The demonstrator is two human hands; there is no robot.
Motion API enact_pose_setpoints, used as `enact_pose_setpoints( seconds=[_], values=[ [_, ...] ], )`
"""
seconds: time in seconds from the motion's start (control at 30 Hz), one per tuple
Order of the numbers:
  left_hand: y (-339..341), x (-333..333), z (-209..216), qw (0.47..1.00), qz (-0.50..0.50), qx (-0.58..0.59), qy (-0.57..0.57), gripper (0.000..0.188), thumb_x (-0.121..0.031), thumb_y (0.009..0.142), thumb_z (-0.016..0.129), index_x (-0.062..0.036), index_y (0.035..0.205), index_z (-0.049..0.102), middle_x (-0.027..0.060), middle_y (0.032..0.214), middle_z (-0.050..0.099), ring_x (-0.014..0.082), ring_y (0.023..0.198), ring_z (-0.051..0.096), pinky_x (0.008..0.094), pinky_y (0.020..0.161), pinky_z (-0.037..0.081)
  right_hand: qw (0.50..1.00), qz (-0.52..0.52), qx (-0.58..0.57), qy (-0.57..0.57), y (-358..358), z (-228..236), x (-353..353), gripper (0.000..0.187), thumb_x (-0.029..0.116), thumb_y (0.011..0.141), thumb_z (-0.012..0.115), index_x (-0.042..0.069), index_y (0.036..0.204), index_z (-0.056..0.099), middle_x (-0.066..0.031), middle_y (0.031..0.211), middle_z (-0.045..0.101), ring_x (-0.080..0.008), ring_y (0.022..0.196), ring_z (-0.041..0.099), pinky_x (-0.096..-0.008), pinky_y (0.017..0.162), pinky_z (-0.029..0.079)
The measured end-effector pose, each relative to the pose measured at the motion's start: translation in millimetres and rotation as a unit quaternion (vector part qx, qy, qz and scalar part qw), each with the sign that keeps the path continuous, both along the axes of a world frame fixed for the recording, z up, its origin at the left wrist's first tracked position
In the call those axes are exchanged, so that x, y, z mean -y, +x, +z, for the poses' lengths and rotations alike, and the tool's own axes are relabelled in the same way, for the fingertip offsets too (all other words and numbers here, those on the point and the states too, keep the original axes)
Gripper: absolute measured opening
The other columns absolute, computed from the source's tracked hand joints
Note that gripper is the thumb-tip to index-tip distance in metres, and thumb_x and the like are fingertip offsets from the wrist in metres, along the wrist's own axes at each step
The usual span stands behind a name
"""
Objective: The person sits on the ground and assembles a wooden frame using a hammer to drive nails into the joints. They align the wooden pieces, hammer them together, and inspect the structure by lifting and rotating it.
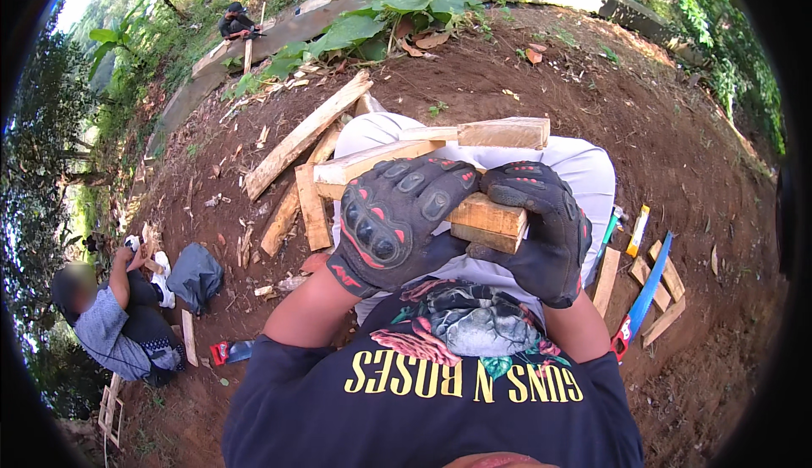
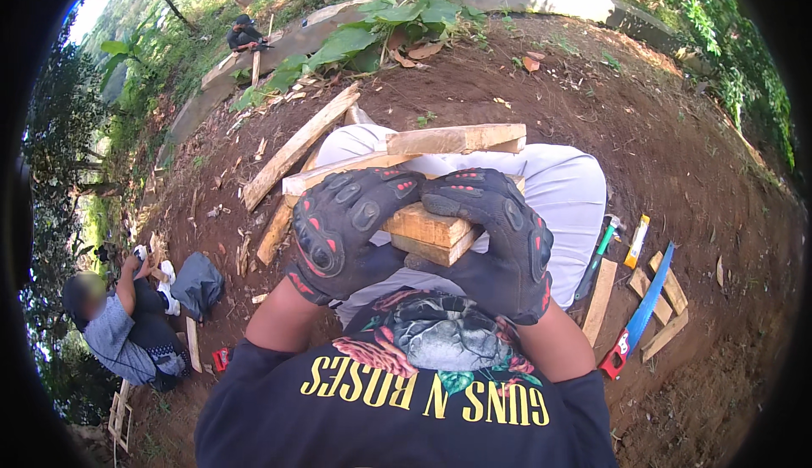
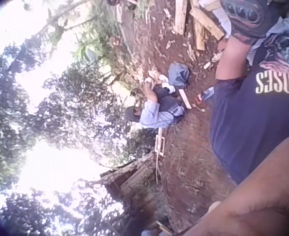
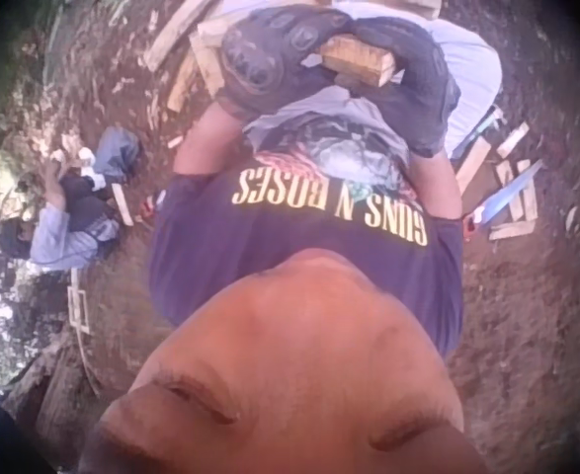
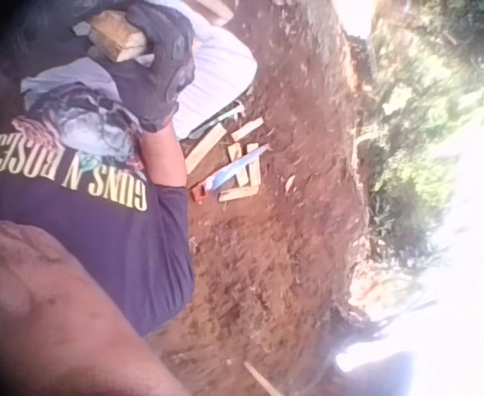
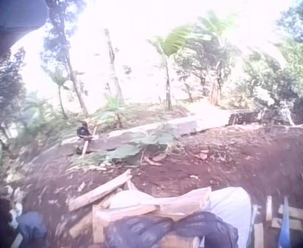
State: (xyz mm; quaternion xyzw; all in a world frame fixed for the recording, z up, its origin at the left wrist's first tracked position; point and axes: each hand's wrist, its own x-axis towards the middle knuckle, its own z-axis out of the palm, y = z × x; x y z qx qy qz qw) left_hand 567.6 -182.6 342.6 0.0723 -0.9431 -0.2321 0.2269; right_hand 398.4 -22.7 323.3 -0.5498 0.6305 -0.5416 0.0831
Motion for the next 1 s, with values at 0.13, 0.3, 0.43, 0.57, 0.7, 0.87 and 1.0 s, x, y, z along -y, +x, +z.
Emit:
enact_pose_setpoints(
  seconds=[0.13,0.3,0.43,0.57,0.7,0.87,1.0],
  values=[
    [-9.3,-10.3,0.5,1.000,0.017,-0.017,-0.004,0.067,-0.033,0.070,0.092,-0.0104,0.129,0.069,0.0136,0.119,0.074,0.0362,0.113,0.073,0.0521,0.100,0.057,0.999,0.025,0.048,0.008,-11.4,-10.2,-11.2,0.073,0.025,0.063,0.106,0.009,0.124,0.070,-0.0134,0.127,0.075,-0.0316,0.121,0.070,-0.0461,0.106,0.056],
    [-13.2,-16.2,-4.8,0.997,-0.018,-0.077,-0.004,0.071,-0.039,0.074,0.092,-0.0117,0.135,0.068,0.0118,0.129,0.071,0.0350,0.121,0.069,0.0525,0.108,0.053,0.991,0.025,0.130,-0.014,-15.3,-31.5,-32.6,0.078,0.038,0.063,0.107,0.008,0.124,0.069,-0.0165,0.130,0.073,-0.0328,0.124,0.067,-0.0493,0.109,0.052],
    [10.2,5.4,21.0,0.996,-0.002,-0.048,0.076,0.072,-0.046,0.083,0.090,-0.0075,0.139,0.066,0.0154,0.130,0.071,0.0378,0.123,0.067,0.0515,0.110,0.051,0.995,0.016,0.094,0.013,-20.4,-28.4,-37.8,0.077,0.044,0.064,0.105,0.009,0.122,0.069,-0.0162,0.125,0.074,-0.0329,0.122,0.068,-0.0500,0.109,0.052],
    [40.8,46.5,9.1,0.987,0.095,-0.076,0.108,0.073,-0.027,0.086,0.091,-0.0031,0.147,0.059,0.0190,0.139,0.068,0.0377,0.130,0.066,0.0479,0.112,0.051,0.993,0.008,0.115,0.012,-27.5,-34.0,-42.7,0.081,0.048,0.063,0.105,0.008,0.122,0.067,-0.0162,0.126,0.073,-0.0333,0.121,0.068,-0.0506,0.109,0.051],
    [55.2,66.0,-7.0,0.976,0.099,0.022,0.191,0.068,-0.023,0.088,0.084,-0.0094,0.151,0.061,0.0165,0.148,0.064,0.0334,0.137,0.063,0.0474,0.117,0.047,0.990,0.000,0.144,-0.002,-32.0,-40.6,-45.6,0.084,0.051,0.062,0.104,0.008,0.122,0.066,-0.0162,0.126,0.073,-0.0336,0.122,0.067,-0.0514,0.110,0.051],
    [47.1,63.0,-26.9,0.946,0.062,0.029,0.318,0.062,-0.036,0.096,0.077,-0.0094,0.150,0.062,0.0159,0.150,0.064,0.0328,0.142,0.059,0.0467,0.121,0.042,0.989,-0.025,0.146,-0.020,-39.8,-52.7,-48.9,0.080,0.051,0.060,0.103,0.010,0.119,0.067,-0.0140,0.121,0.074,-0.0329,0.118,0.070,-0.0487,0.104,0.056],
    [41.1,66.7,-30.7,0.958,0.046,0.040,0.281,0.060,-0.030,0.096,0.077,-0.0087,0.149,0.062,0.0148,0.148,0.066,0.0307,0.143,0.059,0.0465,0.121,0.042,0.977,-0.022,0.208,-0.031,-41.8,-58.6,-54.6,0.079,0.050,0.063,0.103,0.010,0.120,0.067,-0.0133,0.121,0.074,-0.0321,0.120,0.069,-0.0477,0.106,0.055]
  ],
)
